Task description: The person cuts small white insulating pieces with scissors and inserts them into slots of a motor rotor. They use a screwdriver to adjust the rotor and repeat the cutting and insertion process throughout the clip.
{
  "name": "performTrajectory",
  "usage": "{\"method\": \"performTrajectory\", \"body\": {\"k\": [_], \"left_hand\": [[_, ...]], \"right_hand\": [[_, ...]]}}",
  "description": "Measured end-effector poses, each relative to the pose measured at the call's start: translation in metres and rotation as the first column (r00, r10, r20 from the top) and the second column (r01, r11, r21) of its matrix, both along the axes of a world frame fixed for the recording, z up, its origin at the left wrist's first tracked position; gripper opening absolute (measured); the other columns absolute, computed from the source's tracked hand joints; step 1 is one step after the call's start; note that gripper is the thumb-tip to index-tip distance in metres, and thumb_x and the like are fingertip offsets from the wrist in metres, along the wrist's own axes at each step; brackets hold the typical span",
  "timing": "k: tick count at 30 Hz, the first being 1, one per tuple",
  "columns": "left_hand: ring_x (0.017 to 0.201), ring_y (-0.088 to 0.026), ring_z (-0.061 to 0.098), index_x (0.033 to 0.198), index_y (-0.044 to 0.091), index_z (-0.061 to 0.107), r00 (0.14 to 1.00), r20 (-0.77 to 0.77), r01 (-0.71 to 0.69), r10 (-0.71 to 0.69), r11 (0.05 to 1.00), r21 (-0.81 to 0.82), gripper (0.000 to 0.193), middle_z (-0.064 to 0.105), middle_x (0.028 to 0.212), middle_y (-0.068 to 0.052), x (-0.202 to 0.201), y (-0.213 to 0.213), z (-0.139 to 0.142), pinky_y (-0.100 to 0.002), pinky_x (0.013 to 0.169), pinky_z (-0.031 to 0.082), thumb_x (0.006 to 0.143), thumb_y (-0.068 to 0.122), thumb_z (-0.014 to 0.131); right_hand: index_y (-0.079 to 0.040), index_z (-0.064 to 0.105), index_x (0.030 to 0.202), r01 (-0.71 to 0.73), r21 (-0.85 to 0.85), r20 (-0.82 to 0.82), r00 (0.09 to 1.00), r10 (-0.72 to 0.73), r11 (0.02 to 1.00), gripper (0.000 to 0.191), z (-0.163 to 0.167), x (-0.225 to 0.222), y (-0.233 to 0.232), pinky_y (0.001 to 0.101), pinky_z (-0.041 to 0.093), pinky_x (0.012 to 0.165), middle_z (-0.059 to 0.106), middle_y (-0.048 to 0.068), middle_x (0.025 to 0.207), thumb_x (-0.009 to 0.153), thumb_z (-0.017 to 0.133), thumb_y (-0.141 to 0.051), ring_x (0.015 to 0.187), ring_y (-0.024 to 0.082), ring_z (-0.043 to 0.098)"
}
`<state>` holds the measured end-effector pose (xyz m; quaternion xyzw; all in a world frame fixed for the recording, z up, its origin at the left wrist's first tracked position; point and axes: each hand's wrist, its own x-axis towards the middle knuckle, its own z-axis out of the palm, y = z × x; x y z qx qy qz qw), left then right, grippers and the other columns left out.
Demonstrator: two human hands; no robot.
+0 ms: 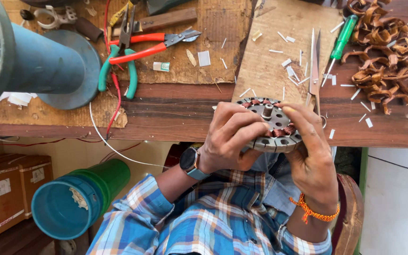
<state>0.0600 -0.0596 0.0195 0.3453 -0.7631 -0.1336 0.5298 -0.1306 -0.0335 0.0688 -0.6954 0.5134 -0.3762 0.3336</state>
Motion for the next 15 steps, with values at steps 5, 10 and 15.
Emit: {"method": "performTrajectory", "body": {"k": [5, 10, 15], "left_hand": [[0.111, -0.025, 0.067, 0.119, 0.014, 0.069, 0.995, 0.08, -0.056, 0.062, 0.996, -0.07, 0.029, 0.071, 0.119, 0.0, -0.0029, 0.0011, 0.0009, -0.044, 0.104, 0.049, 0.091, 0.011, 0.076], [0.109, -0.025, 0.064, 0.118, 0.012, 0.067, 0.996, 0.08, -0.033, 0.038, 0.997, -0.064, 0.031, 0.07, 0.115, -0.002, -0.0035, 0.0002, -0.0029, -0.047, 0.098, 0.049, 0.088, 0.012, 0.074], [0.11, -0.026, 0.062, 0.122, 0.012, 0.064, 0.994, 0.091, -0.054, 0.056, 0.998, -0.029, 0.034, 0.068, 0.117, -0.002, -0.0035, 0.0021, -0.0041, -0.046, 0.096, 0.049, 0.09, 0.011, 0.075]], "right_hand": [[-0.002, 0.052, 0.147, 0.041, -0.035, -0.072, 0.996, -0.043, 0.999, 0.057, -0.0001, 0.0052, 0.0037, 0.0418, 0.045, 0.117, 0.06, 0.017, 0.145, 0.093, 0.068, 0.003, 0.142, 0.035, 0.055], [-0.004, 0.053, 0.147, 0.051, -0.08, -0.104, 0.993, -0.059, 0.995, 0.057, 0.0024, 0.0057, 0.0003, 0.0437, 0.047, 0.117, 0.065, 0.014, 0.139, 0.093, 0.071, 0.0, 0.143, 0.034, 0.056], [-0.003, 0.056, 0.144, 0.06, -0.064, -0.088, 0.994, -0.065, 0.996, 0.056, 0.0078, 0.008, -0.0041, 0.0411, 0.051, 0.111, 0.066, 0.015, 0.136, 0.091, 0.073, -0.001, 0.139, 0.034, 0.059]]}}
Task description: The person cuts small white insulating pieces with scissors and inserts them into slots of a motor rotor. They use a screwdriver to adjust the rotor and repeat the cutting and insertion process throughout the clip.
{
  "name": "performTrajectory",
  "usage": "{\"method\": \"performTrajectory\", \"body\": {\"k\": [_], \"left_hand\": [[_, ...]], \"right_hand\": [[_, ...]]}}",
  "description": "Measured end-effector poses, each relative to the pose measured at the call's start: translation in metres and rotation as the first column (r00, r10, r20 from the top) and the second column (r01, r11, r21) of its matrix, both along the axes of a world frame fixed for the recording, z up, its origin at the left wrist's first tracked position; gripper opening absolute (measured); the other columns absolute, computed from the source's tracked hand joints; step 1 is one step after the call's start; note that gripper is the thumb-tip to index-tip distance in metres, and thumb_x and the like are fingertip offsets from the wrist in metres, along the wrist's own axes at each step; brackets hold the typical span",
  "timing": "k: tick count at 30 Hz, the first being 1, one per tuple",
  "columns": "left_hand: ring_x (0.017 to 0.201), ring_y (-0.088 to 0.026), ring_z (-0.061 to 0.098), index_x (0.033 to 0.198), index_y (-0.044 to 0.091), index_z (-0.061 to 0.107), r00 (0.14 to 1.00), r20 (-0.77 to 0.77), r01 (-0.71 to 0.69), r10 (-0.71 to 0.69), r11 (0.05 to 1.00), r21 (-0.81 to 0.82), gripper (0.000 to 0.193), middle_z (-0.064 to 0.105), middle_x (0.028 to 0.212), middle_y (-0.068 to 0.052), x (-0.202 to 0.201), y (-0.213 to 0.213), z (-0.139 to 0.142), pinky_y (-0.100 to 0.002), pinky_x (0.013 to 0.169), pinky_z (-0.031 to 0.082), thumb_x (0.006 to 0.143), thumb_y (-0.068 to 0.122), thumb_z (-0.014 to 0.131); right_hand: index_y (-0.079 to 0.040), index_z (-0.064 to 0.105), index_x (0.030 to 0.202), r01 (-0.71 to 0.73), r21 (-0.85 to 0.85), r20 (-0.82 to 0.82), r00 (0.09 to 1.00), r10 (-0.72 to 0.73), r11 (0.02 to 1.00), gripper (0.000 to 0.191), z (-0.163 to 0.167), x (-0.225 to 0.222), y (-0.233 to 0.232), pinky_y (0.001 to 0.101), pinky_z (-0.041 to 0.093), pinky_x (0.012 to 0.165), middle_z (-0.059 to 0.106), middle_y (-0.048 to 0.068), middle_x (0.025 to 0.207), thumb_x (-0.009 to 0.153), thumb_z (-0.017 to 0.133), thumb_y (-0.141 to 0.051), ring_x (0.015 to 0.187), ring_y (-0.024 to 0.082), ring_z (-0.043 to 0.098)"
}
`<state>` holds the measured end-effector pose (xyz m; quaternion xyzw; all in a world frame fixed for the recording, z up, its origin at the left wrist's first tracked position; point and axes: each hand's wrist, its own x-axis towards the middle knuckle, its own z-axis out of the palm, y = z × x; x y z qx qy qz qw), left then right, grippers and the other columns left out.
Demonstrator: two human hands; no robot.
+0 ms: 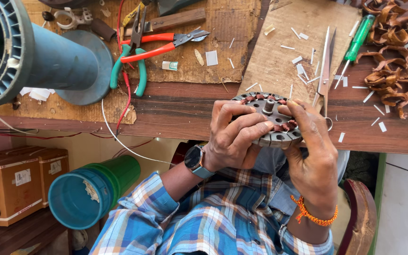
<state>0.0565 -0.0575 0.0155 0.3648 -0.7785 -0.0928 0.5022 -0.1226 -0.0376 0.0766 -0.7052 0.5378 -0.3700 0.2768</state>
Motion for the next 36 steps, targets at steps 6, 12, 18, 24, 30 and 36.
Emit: {"method": "performTrajectory", "body": {"k": [6, 12, 18, 24, 30, 36], "left_hand": [[0.104, -0.027, 0.062, 0.127, 0.011, 0.062, 0.999, -0.008, -0.048, 0.049, 0.992, 0.114, 0.04, 0.067, 0.119, -0.005, -0.001, -0.007, 0.018, -0.043, 0.093, 0.048, 0.089, 0.009, 0.075], [0.099, -0.03, 0.062, 0.133, 0.01, 0.062, 0.992, -0.115, 0.081, -0.059, 0.978, 0.195, 0.045, 0.067, 0.115, -0.008, 0.006, -0.027, 0.05, -0.041, 0.09, 0.05, 0.091, 0.008, 0.077], [0.1, -0.031, 0.063, 0.122, 0.012, 0.062, 0.992, -0.122, 0.056, -0.025, 0.965, 0.255, 0.035, 0.065, 0.107, -0.007, 0.0, -0.022, 0.064, -0.041, 0.087, 0.051, 0.091, 0.011, 0.079], [0.109, -0.033, 0.062, 0.139, 0.011, 0.051, 0.969, -0.177, 0.211, -0.174, 0.953, 0.217, 0.056, 0.064, 0.119, -0.012, 0.009, -0.03, 0.058, -0.043, 0.096, 0.051, 0.09, 0.008, 0.078], [0.112, -0.029, 0.063, 0.159, 0.016, 0.037, 0.965, -0.129, 0.252, -0.228, 0.942, 0.221, 0.081, 0.07, 0.128, -0.009, 0.007, -0.028, 0.043, -0.042, 0.104, 0.051, 0.09, -0.004, 0.074], [0.093, -0.029, 0.055, 0.157, 0.016, 0.042, 0.988, -0.016, 0.155, -0.155, 0.967, 0.202, 0.074, 0.072, 0.121, -0.005, -0.007, -0.033, 0.048, -0.04, 0.093, 0.05, 0.093, -0.003, 0.074]], "right_hand": [[-0.003, 0.059, 0.141, -0.006, 0.071, 0.036, 0.999, 0.004, 0.997, 0.051, 0.01, -0.001, -0.017, 0.0373, 0.052, 0.107, 0.067, 0.015, 0.135, 0.091, 0.064, 0.007, 0.126, 0.028, 0.067], [-0.005, 0.054, 0.147, -0.063, 0.033, 0.047, 0.997, 0.061, 0.997, 0.046, 0.019, -0.006, -0.036, 0.0371, 0.052, 0.103, 0.067, 0.017, 0.134, 0.102, 0.065, -0.001, 0.122, 0.027, 0.068], [-0.006, 0.048, 0.152, -0.081, -0.015, 0.032, 0.996, 0.081, 0.997, 0.049, 0.012, -0.011, -0.03, 0.0373, 0.052, 0.105, 0.063, 0.018, 0.141, 0.104, 0.057, -0.007, 0.124, 0.028, 0.066], [-0.006, 0.051, 0.149, -0.099, -0.061, 0.12, 0.987, 0.106, 0.993, 0.043, 0.007, -0.016, -0.035, 0.04, 0.05, 0.11, 0.064, 0.015, 0.142, 0.112, 0.055, -0.027, 0.131, 0.03, 0.064], [-0.004, 0.064, 0.133, 0.018, -0.304, -0.116, 0.992, -0.056, 0.952, 0.05, 0.016, -0.047, -0.038, 0.0385, 0.054, 0.103, 0.065, 0.015, 0.135, 0.103, 0.062, -0.043, 0.128, 0.03, 0.064], [-0.004, 0.069, 0.121, 0.082, -0.02, 0.033, 0.996, -0.081, 0.996, 0.033, 0.018, -0.088, -0.083, 0.0314, 0.061, 0.084, 0.074, 0.009, 0.115, 0.105, 0.066, -0.033, 0.098, 0.02, 0.073]]}}
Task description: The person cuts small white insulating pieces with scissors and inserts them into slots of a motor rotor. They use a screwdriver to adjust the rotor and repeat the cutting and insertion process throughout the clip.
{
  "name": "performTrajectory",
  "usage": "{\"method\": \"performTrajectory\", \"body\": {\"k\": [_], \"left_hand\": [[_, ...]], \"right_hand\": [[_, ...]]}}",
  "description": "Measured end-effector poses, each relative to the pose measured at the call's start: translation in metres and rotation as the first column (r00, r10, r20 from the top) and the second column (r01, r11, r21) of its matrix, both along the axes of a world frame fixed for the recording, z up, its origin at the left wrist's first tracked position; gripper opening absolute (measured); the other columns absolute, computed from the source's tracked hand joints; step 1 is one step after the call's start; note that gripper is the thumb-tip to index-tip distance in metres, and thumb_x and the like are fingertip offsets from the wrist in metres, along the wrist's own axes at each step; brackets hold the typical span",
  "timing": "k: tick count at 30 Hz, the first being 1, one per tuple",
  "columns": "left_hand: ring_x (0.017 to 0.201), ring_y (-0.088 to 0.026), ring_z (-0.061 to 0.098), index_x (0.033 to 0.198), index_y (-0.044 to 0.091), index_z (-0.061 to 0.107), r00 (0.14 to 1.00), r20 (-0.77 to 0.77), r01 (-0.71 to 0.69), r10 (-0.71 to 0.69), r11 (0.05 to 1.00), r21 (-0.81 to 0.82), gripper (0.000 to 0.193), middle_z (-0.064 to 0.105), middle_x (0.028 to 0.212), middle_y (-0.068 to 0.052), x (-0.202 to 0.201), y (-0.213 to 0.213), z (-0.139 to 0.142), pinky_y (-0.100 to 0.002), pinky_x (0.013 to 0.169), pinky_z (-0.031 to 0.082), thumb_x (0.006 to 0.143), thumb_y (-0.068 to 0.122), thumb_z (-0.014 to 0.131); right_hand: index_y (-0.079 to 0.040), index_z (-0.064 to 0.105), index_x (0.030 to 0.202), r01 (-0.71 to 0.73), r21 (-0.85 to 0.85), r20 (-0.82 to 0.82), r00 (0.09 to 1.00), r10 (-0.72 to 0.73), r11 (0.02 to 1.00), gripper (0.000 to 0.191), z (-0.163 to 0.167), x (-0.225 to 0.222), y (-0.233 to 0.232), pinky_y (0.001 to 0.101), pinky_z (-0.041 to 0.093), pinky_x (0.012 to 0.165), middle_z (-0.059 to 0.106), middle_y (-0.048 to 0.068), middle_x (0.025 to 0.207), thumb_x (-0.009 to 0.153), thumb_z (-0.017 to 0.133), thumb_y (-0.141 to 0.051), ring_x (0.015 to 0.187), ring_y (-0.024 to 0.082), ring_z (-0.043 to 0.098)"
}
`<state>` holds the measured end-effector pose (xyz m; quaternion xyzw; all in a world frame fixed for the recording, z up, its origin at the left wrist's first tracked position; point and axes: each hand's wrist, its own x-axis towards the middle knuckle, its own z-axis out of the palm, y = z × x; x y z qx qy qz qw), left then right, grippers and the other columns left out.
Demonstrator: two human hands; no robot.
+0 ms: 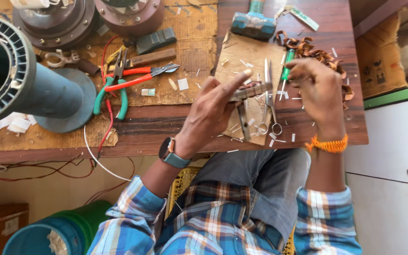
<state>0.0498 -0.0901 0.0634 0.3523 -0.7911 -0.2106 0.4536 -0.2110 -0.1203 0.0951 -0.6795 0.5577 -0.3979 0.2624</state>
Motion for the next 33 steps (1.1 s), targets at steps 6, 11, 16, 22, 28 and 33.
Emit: {"method": "performTrajectory", "body": {"k": [6, 11, 16, 22, 28, 33], "left_hand": [[0.098, -0.03, 0.057, 0.142, 0.014, 0.056, 1.0, 0.021, 0.007, -0.006, 0.998, -0.057, 0.058, 0.069, 0.126, -0.007, 0.016, -0.003, 0.012, -0.039, 0.095, 0.05, 0.089, -0.002, 0.073], [0.099, -0.032, 0.058, 0.137, 0.013, 0.06, 1.0, 0.012, 0.014, -0.014, 1.0, 0.023, 0.055, 0.07, 0.117, -0.006, 0.012, -0.001, 0.017, -0.041, 0.095, 0.05, 0.086, -0.002, 0.074], [0.1, -0.032, 0.06, 0.132, 0.012, 0.06, 0.998, 0.017, 0.066, -0.069, 0.992, 0.106, 0.048, 0.071, 0.115, -0.007, 0.016, -0.008, 0.021, -0.042, 0.092, 0.05, 0.087, 0.003, 0.075], [0.106, -0.031, 0.061, 0.135, 0.011, 0.057, 0.992, 0.047, 0.111, -0.114, 0.991, 0.074, 0.046, 0.069, 0.118, -0.009, 0.016, -0.018, 0.016, -0.043, 0.098, 0.05, 0.092, 0.005, 0.071], [0.109, -0.03, 0.062, 0.133, 0.011, 0.057, 0.994, 0.047, 0.092, -0.094, 0.995, 0.045, 0.047, 0.069, 0.118, -0.009, 0.009, -0.025, 0.017, -0.044, 0.1, 0.049, 0.09, 0.011, 0.076], [0.11, -0.028, 0.066, 0.13, 0.012, 0.061, 0.994, -0.023, 0.113, -0.111, 0.988, 0.104, 0.042, 0.07, 0.116, -0.007, 0.004, -0.02, 0.017, -0.042, 0.097, 0.052, 0.092, 0.017, 0.078]], "right_hand": [[-0.007, 0.068, 0.123, 0.282, 0.019, -0.496, 0.835, -0.236, 0.959, 0.041, -0.011, 0.019, -0.037, 0.0468, 0.057, 0.076, 0.075, 0.015, 0.104, 0.092, 0.08, -0.03, 0.093, 0.032, 0.073], [-0.014, 0.062, 0.135, 0.297, 0.095, -0.694, 0.704, -0.151, 0.95, 0.06, -0.019, 0.03, -0.06, 0.0546, 0.053, 0.076, 0.073, 0.02, 0.1, 0.082, 0.086, -0.026, 0.092, 0.041, 0.07], [-0.017, 0.059, 0.145, 0.133, 0.223, -0.23, 0.97, -0.081, 0.966, 0.06, -0.004, 0.016, -0.043, 0.0369, 0.06, 0.07, 0.074, 0.008, 0.111, 0.087, 0.075, -0.013, 0.087, 0.022, 0.074], [0.0, 0.052, 0.136, 0.013, -0.023, 0.72, 0.694, 0.008, 1.0, 0.042, 0.016, 0.004, 0.039, 0.0378, 0.064, 0.082, 0.07, 0.017, 0.108, 0.106, 0.072, -0.021, 0.092, 0.026, 0.074], [-0.008, 0.031, 0.154, 0.011, -0.239, 0.653, 0.742, 0.152, 0.971, 0.06, 0.003, 0.04, 0.063, 0.043, 0.063, 0.092, 0.072, 0.021, 0.112, 0.112, 0.074, -0.014, 0.099, 0.03, 0.077], [-0.017, 0.024, 0.164, 0.017, -0.389, 0.458, 0.871, 0.177, 0.921, 0.066, -0.005, 0.049, 0.062, 0.0429, 0.061, 0.099, 0.054, 0.01, 0.144, 0.12, 0.073, -0.008, 0.11, 0.026, 0.072]]}}
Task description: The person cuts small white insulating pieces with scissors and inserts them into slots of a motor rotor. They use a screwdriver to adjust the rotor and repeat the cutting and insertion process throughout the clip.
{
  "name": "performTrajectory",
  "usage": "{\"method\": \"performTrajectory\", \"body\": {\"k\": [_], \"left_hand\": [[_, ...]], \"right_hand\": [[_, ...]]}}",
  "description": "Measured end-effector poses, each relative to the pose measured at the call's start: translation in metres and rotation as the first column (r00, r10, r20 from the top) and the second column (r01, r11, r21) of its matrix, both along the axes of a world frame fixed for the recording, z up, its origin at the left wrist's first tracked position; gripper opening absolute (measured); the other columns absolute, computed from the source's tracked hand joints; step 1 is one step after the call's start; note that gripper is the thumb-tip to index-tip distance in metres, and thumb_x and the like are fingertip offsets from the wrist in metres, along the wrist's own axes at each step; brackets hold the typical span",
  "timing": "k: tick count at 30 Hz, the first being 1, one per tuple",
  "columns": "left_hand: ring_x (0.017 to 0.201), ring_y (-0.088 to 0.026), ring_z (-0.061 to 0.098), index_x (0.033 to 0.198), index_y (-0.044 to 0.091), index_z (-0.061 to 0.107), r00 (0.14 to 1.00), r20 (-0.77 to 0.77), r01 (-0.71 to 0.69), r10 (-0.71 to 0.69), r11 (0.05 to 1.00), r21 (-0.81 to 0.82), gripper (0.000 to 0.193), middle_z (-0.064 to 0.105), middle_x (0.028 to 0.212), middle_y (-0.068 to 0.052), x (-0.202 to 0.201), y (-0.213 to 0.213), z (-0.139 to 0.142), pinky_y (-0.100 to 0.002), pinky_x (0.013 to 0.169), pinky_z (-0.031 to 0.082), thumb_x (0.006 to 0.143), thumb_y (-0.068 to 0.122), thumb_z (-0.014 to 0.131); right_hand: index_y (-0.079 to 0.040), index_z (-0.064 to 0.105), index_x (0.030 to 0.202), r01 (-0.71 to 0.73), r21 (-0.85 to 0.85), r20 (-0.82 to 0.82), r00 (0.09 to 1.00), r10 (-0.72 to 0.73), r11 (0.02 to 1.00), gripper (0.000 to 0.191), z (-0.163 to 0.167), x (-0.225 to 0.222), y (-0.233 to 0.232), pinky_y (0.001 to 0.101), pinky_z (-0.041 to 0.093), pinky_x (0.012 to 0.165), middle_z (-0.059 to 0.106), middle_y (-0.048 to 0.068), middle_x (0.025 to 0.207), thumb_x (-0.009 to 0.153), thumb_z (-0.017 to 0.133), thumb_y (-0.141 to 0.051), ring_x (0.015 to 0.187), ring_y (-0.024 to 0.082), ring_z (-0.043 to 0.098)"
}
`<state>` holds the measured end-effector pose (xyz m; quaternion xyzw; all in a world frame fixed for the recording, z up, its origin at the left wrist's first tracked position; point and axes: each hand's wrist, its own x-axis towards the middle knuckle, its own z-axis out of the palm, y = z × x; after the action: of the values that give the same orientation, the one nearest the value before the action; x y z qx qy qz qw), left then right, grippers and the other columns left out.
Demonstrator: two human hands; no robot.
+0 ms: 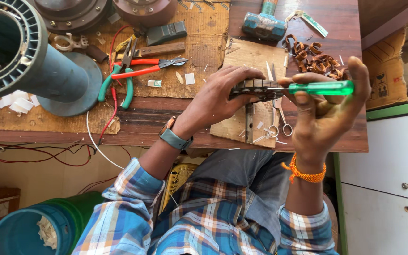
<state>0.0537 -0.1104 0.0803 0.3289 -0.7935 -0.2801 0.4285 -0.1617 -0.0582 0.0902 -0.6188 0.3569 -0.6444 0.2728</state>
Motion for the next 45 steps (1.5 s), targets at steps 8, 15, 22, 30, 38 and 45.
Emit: {"method": "performTrajectory", "body": {"k": [8, 15, 22, 30, 38, 45], "left_hand": [[0.107, -0.031, 0.066, 0.131, 0.009, 0.06, 0.999, -0.005, -0.043, 0.043, 0.999, -0.03, 0.041, 0.07, 0.113, -0.01, 0.001, -0.001, -0.001, -0.042, 0.094, 0.053, 0.093, 0.015, 0.075], [0.108, -0.03, 0.066, 0.132, 0.012, 0.06, 0.995, 0.064, -0.081, 0.081, 0.997, 0.001, 0.048, 0.071, 0.113, -0.009, -0.001, 0.0, 0.006, -0.044, 0.094, 0.051, 0.089, 0.022, 0.078], [0.109, -0.031, 0.065, 0.124, 0.014, 0.063, 0.989, 0.106, -0.102, 0.101, 0.995, -0.001, 0.037, 0.071, 0.11, -0.008, -0.005, -0.003, 0.011, -0.044, 0.094, 0.05, 0.09, 0.024, 0.075], [0.108, -0.032, 0.067, 0.124, 0.012, 0.063, 0.997, 0.031, -0.073, 0.071, 0.995, 0.069, 0.037, 0.071, 0.109, -0.01, 0.012, 0.011, 0.02, -0.043, 0.093, 0.05, 0.092, 0.024, 0.074], [0.096, -0.028, 0.067, 0.13, 0.014, 0.062, 0.998, 0.062, -0.03, 0.024, 0.995, 0.095, 0.037, 0.074, 0.101, -0.007, 0.018, 0.007, -0.003, -0.04, 0.088, 0.051, 0.096, 0.018, 0.074], [0.108, -0.029, 0.068, 0.132, 0.009, 0.06, 1.0, -0.016, 0.009, -0.009, 1.0, 0.006, 0.04, 0.073, 0.113, -0.01, 0.02, 0.009, 0.003, -0.041, 0.095, 0.052, 0.096, 0.016, 0.075]], "right_hand": [[-0.014, 0.024, 0.16, 0.004, -0.007, 0.01, 1.0, -0.004, 1.0, 0.068, -0.004, 0.002, -0.013, 0.0411, 0.063, 0.094, 0.045, 0.005, 0.152, 0.114, 0.074, -0.011, 0.11, 0.023, 0.071], [-0.017, 0.023, 0.157, -0.13, 0.016, -0.09, 0.987, 0.131, 0.991, 0.054, 0.005, 0.009, -0.018, 0.0383, 0.065, 0.097, 0.064, 0.014, 0.116, 0.12, 0.063, -0.013, 0.102, 0.023, 0.072], [-0.021, 0.02, 0.149, -0.125, -0.105, -0.216, 0.971, 0.1, 0.987, 0.044, 0.005, 0.014, -0.013, 0.0312, 0.06, 0.094, 0.062, 0.016, 0.118, 0.121, 0.052, -0.01, 0.102, 0.023, 0.07], [-0.021, 0.024, 0.154, -0.039, -0.096, -0.058, 0.998, 0.034, 0.995, 0.056, 0.007, 0.032, 0.002, 0.0254, 0.058, 0.078, 0.068, 0.015, 0.117, 0.116, 0.064, -0.013, 0.098, 0.021, 0.072], [-0.02, 0.02, 0.164, 0.009, 0.07, 0.299, 0.954, -0.03, 0.997, 0.073, -0.007, 0.009, 0.01, 0.0447, 0.059, 0.098, 0.06, 0.011, 0.119, 0.118, 0.076, -0.01, 0.103, 0.024, 0.066], [-0.018, 0.022, 0.161, 0.031, 0.082, 0.367, 0.928, -0.059, 0.996, 0.073, -0.017, 0.021, 0.007, 0.0429, 0.063, 0.095, 0.065, 0.015, 0.114, 0.115, 0.078, -0.018, 0.1, 0.025, 0.07]]}}
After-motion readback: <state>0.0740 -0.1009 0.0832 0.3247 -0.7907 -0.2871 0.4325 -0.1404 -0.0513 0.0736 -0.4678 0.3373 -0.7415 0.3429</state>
